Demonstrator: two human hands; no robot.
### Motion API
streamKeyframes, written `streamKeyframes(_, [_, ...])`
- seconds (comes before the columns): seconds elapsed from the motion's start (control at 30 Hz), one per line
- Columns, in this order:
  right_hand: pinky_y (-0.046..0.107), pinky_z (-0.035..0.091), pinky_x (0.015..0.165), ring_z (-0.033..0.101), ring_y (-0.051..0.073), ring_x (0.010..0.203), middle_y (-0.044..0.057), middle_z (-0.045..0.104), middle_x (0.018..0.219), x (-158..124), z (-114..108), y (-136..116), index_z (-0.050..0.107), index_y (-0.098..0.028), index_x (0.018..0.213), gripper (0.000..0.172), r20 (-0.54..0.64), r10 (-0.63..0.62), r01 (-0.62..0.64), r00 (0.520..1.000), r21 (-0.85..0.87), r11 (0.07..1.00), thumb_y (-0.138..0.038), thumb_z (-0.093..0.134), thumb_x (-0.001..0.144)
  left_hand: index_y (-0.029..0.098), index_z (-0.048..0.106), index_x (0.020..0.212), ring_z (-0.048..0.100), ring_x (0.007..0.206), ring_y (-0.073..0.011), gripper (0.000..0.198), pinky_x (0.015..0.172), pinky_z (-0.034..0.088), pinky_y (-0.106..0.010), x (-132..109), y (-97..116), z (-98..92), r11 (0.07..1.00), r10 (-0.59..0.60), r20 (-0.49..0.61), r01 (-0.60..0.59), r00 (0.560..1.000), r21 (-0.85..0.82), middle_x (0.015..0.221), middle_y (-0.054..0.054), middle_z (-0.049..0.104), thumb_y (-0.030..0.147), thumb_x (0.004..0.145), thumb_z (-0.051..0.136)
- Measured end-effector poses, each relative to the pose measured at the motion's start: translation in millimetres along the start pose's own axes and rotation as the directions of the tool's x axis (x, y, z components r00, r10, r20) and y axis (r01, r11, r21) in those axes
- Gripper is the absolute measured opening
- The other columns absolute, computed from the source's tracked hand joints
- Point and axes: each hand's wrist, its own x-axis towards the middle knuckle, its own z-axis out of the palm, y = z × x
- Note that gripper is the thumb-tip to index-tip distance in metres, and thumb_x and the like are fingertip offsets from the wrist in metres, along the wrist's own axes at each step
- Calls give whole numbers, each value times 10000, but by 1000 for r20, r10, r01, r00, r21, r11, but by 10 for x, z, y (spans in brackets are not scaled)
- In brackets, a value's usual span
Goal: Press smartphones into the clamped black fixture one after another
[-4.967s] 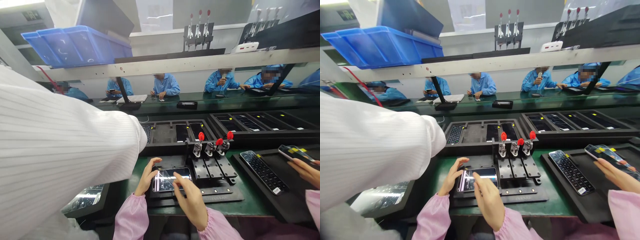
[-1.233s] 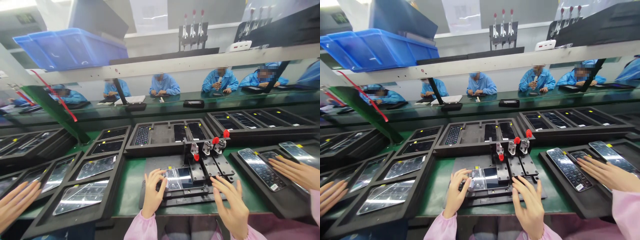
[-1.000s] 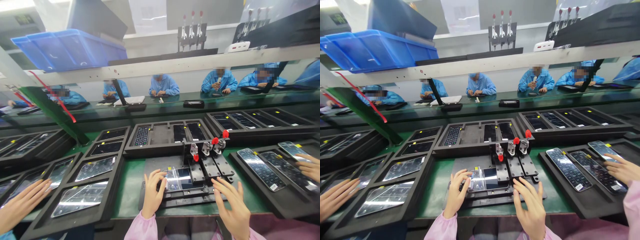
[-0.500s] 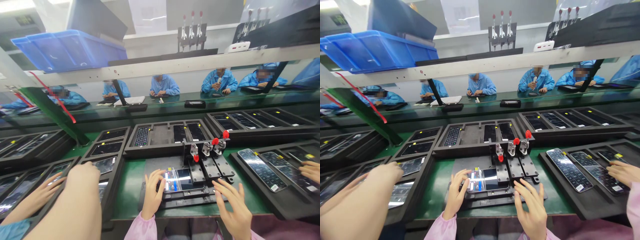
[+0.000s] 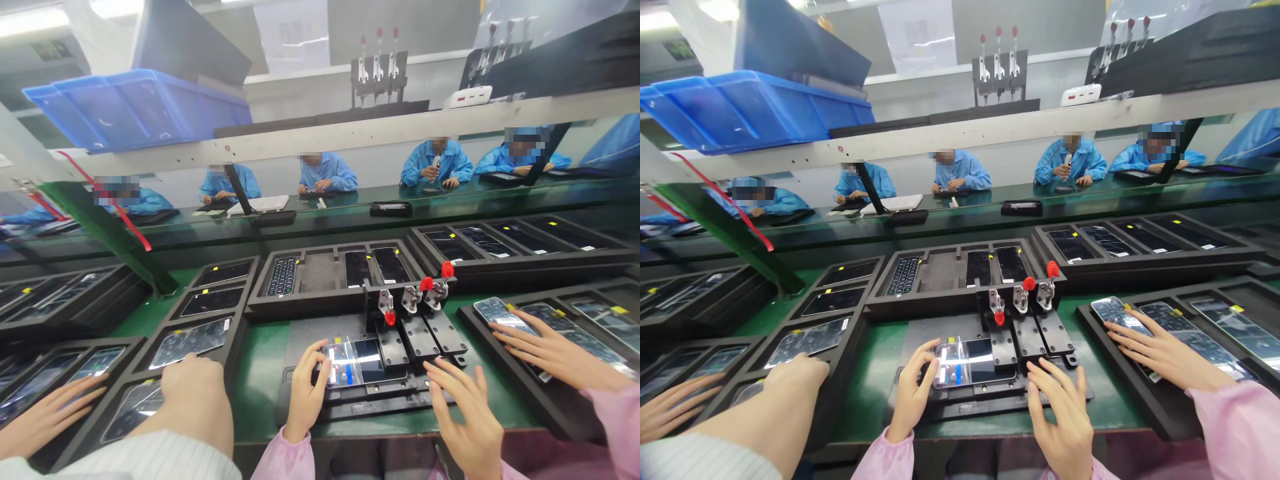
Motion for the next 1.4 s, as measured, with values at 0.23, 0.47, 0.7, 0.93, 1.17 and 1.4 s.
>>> streamKeyframes(0.23, [575,243,1050,619,204,951,24,666,961,-8,-15,24,624,-202,915,141,-1,11,-11,1000,4,1000,-181,566,788,194,521,719,510,1108,-255,222,905,391,-390,11,44,19,999,-21,-8,20,1000,-40,1179,-103,567,313,883,429])
streamKeyframes(0.47, [564,254,1046,618,205,946,27,666,952,-12,-27,28,622,-205,907,131,4,11,-11,1000,-2,1000,-183,564,791,194,500,706,532,1086,-251,216,895,399,-374,5,55,55,994,-47,-19,44,999,-105,1182,-92,578,321,872,445])
streamKeyframes(0.7, [563,259,1043,621,207,938,25,669,940,12,-49,54,622,-208,906,133,6,1,-1,1000,-13,1000,-180,563,790,196,489,708,528,1097,-239,208,905,389,-362,4,27,59,989,-61,-22,58,998,-134,1181,-78,579,319,872,454])
streamKeyframes(0.93, [552,253,1048,623,203,938,26,670,942,8,-47,63,622,-209,914,139,9,2,-2,1000,-15,1000,-188,565,790,193,481,688,524,1110,-252,225,928,384,-384,16,17,72,989,-67,-31,63,997,-133,1187,-91,581,332,863,463])
streamKeyframes(1.17, [533,278,1038,620,209,941,23,671,944,33,-46,67,620,-214,926,158,4,3,-3,1000,3,1000,-182,570,780,195,478,690,515,1116,-254,228,945,375,-406,27,26,78,987,-76,-31,71,997,-147,1190,-94,573,336,867,456])
streamKeyframes(1.4, [372,448,850,612,181,847,23,664,861,196,2,12,619,-205,934,183,-24,-17,17,1000,31,999,-141,574,768,195,483,695,521,1110,-256,225,948,377,-412,35,37,83,986,-83,-44,75,996,-151,1173,-93,583,342,863,458])
